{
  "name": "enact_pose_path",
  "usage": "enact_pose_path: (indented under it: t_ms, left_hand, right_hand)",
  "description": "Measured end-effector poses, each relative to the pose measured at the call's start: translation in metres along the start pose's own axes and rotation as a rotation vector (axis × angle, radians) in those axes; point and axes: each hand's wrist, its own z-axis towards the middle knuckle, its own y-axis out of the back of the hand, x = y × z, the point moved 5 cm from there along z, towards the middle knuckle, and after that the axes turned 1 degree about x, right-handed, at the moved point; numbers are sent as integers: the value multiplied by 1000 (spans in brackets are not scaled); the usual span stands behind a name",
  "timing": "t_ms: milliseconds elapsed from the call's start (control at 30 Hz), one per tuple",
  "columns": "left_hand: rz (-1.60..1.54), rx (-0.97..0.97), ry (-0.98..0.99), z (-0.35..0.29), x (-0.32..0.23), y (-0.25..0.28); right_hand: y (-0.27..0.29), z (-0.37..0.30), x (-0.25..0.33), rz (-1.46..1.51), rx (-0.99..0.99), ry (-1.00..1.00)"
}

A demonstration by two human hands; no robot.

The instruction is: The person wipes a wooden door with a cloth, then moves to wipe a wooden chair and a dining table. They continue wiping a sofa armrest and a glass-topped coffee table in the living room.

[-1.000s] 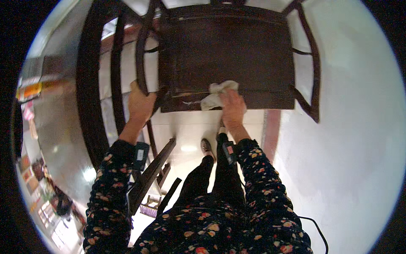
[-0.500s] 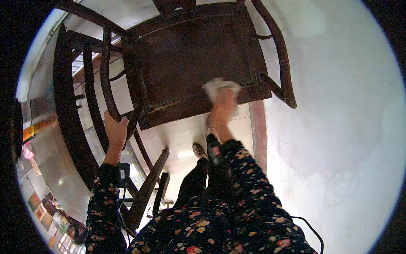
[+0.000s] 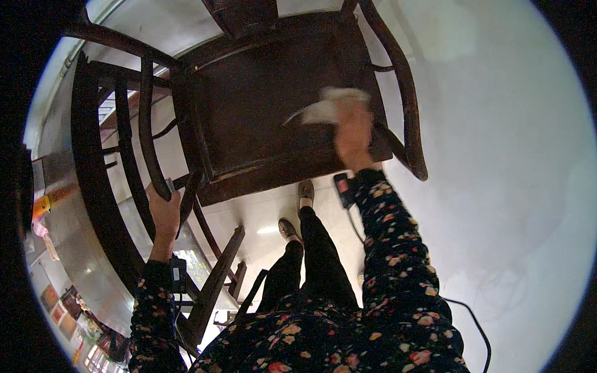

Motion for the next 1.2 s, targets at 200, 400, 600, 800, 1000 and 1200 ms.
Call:
enact_pose_path:
  t_ms: [200, 400, 600, 800, 1000, 1200]
  left_hand:
    - [23, -10, 17, -1, -2, 0]
    - [-7, -13, 38, -3, 0, 0]
    - [-9, 3, 81, -4, 3, 0]
    - [43, -14, 29, -6, -6, 3]
    - [34, 10, 46, -6, -8, 4]
    - [59, 23, 96, -8, -8, 6]
  right_hand:
    - [-17, 39, -48, -271, -88, -387]
    - [-53, -27, 166, 1206, 130, -226]
    - [-24, -16, 243, 687, 216, 918]
    - [-4, 134, 43, 236, -245, 207]
    - [-20, 121, 77, 322, -541, 132]
    - [-54, 66, 288, 782, -56, 630]
